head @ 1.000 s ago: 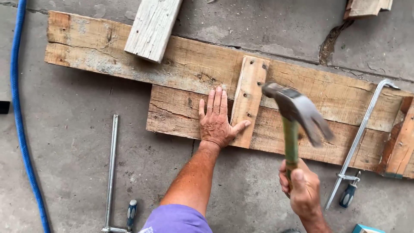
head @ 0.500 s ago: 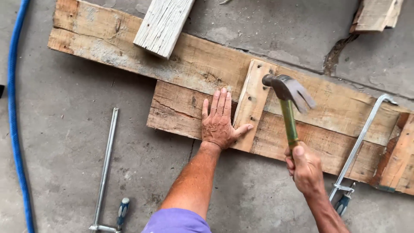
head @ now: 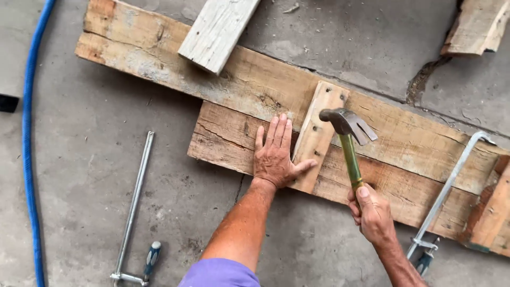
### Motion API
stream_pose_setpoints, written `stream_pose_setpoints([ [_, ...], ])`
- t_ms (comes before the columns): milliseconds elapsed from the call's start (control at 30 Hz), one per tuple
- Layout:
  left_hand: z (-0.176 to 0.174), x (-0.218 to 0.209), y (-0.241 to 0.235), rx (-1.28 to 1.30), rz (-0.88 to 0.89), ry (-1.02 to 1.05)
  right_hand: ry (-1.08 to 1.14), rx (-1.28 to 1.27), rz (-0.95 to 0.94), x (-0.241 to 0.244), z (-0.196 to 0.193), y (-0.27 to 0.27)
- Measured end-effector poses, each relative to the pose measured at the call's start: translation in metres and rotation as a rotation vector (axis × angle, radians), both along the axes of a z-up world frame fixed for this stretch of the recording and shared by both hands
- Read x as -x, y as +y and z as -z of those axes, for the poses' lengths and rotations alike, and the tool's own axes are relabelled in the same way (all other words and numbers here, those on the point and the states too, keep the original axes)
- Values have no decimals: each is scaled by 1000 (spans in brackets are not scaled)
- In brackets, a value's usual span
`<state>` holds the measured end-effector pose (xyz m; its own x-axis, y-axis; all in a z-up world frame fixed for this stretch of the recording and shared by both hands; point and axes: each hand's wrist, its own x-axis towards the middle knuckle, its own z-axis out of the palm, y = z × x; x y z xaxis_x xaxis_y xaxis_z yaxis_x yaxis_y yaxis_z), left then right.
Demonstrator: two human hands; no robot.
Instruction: The person hammers nails into a small wooden block to attach it to a larger wooden plank. They use a hammer to drive the nails in and a clamp to hold the wood in place. The person then removes the clamp and picks up another piece of wood.
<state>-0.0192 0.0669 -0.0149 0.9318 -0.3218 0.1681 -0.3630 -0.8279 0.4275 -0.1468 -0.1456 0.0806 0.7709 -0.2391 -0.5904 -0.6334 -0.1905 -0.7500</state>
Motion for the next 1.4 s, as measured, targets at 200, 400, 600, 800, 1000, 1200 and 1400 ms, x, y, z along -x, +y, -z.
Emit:
stream_pose_setpoints([
  [200,3,1,0,8,10,72,-641,-213,113,-38,-112,30],
  [400,-2,-1,1,-28,13,40,44,326,-247,14,38,6],
  [600,-7,-1,1,16,6,-4,22,14,162,0,-21,11],
  [800,-1,0,0,-9,0,21,-923,11,263,-46,-108,56],
  [1000,-7,-2,1,6,7,-70,136,352,-149,4,30,1],
  [1200,11,1,-2,65,-19,-36,-297,116,174,-5,-25,6],
  [1400,5,0,-1,72,-7,-14,-733,59,214,-8,-11,28],
])
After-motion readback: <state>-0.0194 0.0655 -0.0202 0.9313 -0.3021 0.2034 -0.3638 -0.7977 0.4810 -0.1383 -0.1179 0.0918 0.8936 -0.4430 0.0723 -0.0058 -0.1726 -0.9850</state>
